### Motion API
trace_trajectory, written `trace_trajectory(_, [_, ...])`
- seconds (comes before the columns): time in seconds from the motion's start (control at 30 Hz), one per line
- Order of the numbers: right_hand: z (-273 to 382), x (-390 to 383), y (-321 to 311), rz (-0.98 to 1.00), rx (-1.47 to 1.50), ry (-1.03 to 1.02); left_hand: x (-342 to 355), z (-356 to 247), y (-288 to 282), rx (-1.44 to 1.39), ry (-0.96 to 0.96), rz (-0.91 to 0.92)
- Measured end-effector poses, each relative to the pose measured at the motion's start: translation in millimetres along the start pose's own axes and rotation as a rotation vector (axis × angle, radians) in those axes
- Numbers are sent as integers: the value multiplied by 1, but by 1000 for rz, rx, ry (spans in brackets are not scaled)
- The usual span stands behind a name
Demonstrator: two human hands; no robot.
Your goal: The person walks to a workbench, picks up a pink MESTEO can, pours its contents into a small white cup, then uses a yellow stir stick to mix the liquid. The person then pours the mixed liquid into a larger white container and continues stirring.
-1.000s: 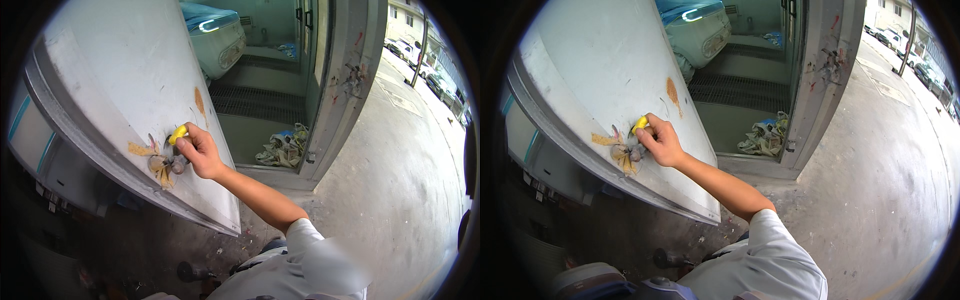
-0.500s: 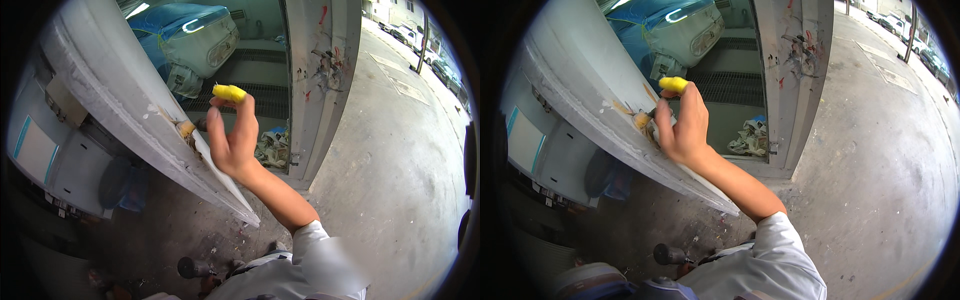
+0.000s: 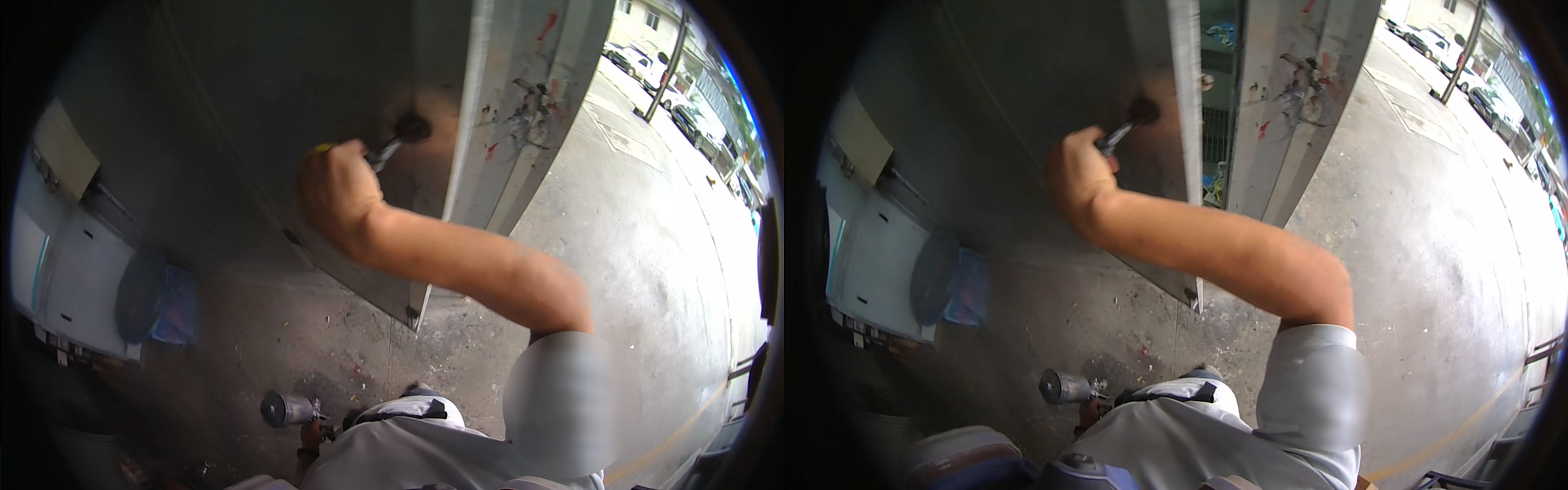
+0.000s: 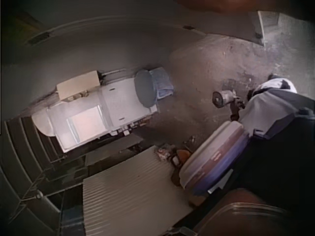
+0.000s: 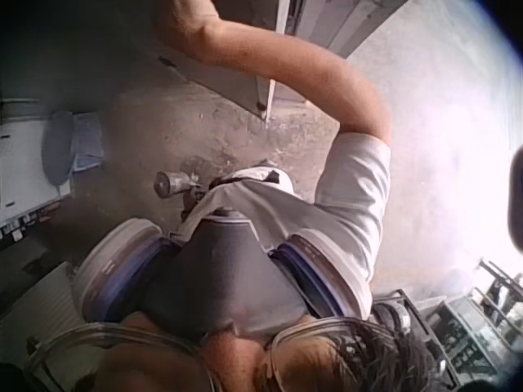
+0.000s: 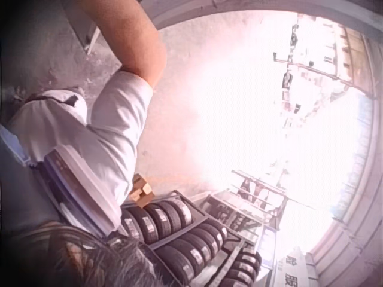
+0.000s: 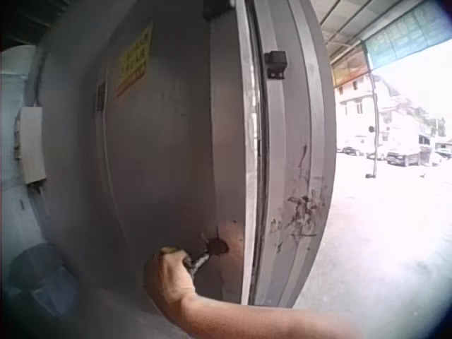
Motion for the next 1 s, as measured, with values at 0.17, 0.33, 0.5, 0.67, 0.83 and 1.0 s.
trace_trajectory(0.17, [-54,10,71,-597,-269,179,13,9,-13,-173,27,-155])
trace_trajectory(0.33, [-174,67,176,-357,-372,216,-6,-4,-26,5,-93,-173])
trace_trajectory(0.5, [-211,16,220,-547,-361,76,1,-30,-29,-100,-96,-244])
trace_trajectory(0.67, [-185,25,207,-623,-231,470,46,-22,-112,-203,-143,-377])
trace_trajectory(0.83, [150,66,222,-181,905,44,59,-28,-212,-390,-188,-589])
trace_trajectory(1.0, [509,65,93,66,1577,-824,62,-25,-292,-1086,-436,-845])
Point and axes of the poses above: each hand's wrist, its own x-axis towards the middle knuckle, its own y-axis out of the palm, z = x × y, the point moved 4 cm from there along x, towards the middle knuckle, and after that the axes turned 9 degrees about -x, right-handed, at the moved point
